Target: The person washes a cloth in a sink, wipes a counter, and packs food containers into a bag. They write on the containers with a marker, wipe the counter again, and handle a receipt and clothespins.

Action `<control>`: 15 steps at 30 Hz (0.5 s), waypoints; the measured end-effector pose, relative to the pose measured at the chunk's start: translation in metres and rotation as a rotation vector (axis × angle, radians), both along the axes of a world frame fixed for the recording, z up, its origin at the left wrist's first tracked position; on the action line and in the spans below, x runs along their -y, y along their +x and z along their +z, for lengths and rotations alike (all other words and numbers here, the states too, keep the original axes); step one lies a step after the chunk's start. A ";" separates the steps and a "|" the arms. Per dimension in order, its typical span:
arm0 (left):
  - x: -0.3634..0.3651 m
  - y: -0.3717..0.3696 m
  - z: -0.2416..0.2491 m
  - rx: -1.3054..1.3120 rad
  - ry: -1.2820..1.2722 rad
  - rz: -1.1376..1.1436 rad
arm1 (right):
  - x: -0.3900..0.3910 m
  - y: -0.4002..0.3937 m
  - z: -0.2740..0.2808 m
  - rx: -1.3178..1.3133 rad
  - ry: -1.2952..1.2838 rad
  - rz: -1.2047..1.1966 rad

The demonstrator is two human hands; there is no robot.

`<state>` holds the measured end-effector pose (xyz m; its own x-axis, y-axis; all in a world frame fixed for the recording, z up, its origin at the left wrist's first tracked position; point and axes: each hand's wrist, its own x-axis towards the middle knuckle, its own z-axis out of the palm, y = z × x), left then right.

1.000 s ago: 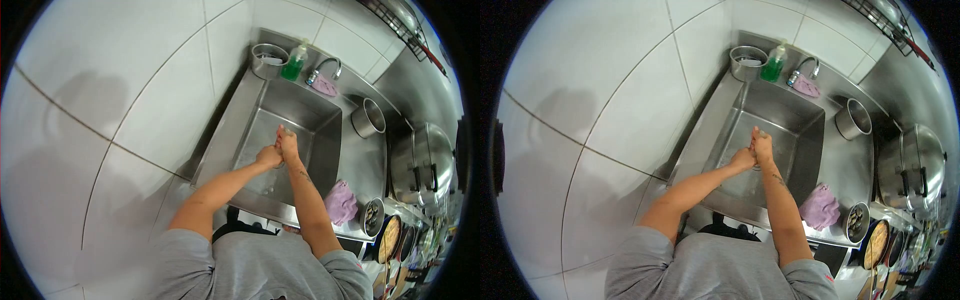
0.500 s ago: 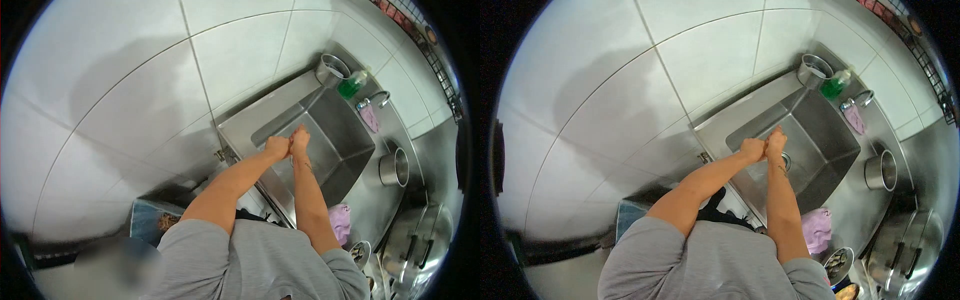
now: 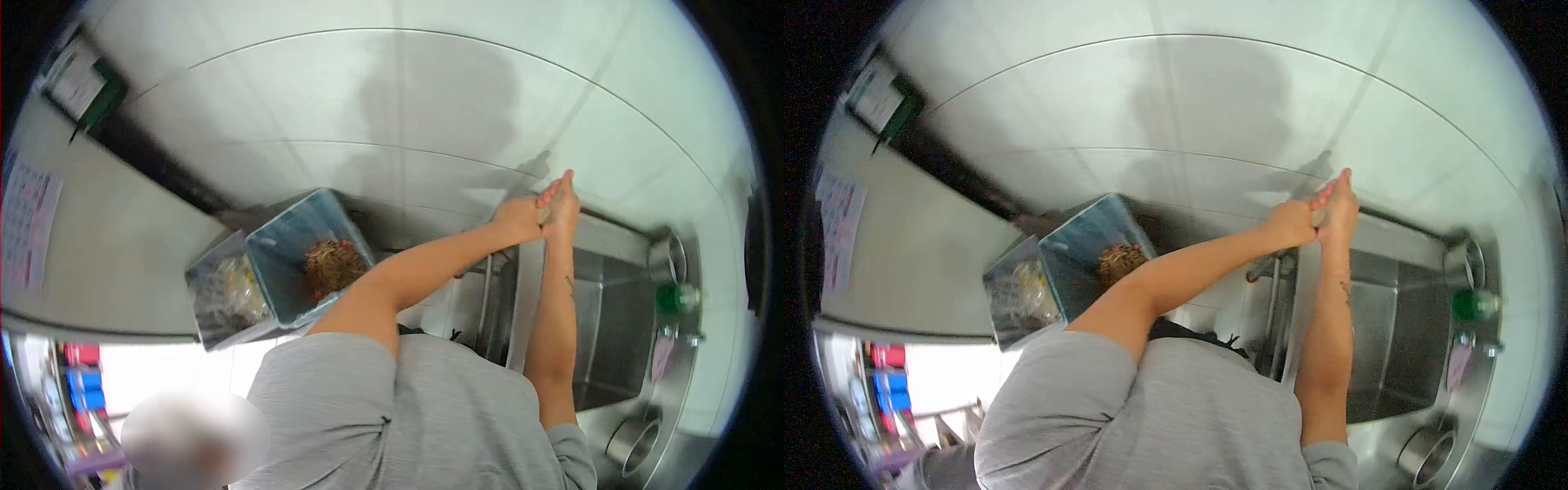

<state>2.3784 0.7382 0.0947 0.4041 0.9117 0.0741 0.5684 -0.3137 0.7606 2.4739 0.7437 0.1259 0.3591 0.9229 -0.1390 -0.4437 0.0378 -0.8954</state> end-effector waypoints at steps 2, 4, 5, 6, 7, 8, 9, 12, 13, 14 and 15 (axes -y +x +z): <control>-0.001 -0.078 0.001 0.064 -0.080 -0.010 | -0.008 -0.059 0.002 -0.070 -0.038 0.283; -0.008 -0.155 -0.042 0.236 -0.061 0.025 | -0.020 -0.115 -0.030 0.033 0.179 0.638; -0.010 -0.196 -0.080 0.370 0.002 0.060 | -0.019 -0.146 -0.035 0.078 0.170 0.760; 0.014 -0.239 -0.054 0.402 -0.294 0.113 | -0.015 -0.178 -0.039 0.126 0.166 0.880; 0.046 -0.284 -0.023 0.448 -0.587 0.165 | -0.016 -0.214 -0.057 0.464 0.325 0.804; 0.068 -0.318 -0.029 0.595 -0.636 0.253 | -0.017 -0.252 -0.082 0.786 0.501 0.694; 0.089 -0.347 -0.046 0.749 -0.685 0.337 | -0.013 -0.288 -0.096 1.094 0.676 0.551; 0.158 -0.413 -0.100 -0.226 -0.539 0.723 | 0.029 -0.366 -0.060 1.244 0.822 0.751; 0.185 -0.425 -0.114 -0.894 -0.300 0.832 | 0.040 -0.392 -0.056 1.092 0.677 0.925; 0.205 -0.452 -0.142 -0.730 -0.258 0.901 | 0.049 -0.417 -0.052 0.946 0.516 1.085; 0.223 -0.480 -0.163 -0.567 -0.207 0.961 | 0.055 -0.440 -0.051 0.798 0.346 1.223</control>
<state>1.8984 0.5154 -0.0684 -0.5425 0.8357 -0.0851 0.7848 0.5404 0.3033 2.0336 0.6890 0.0752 -0.7633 0.6461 -0.0017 0.2302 0.2695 -0.9351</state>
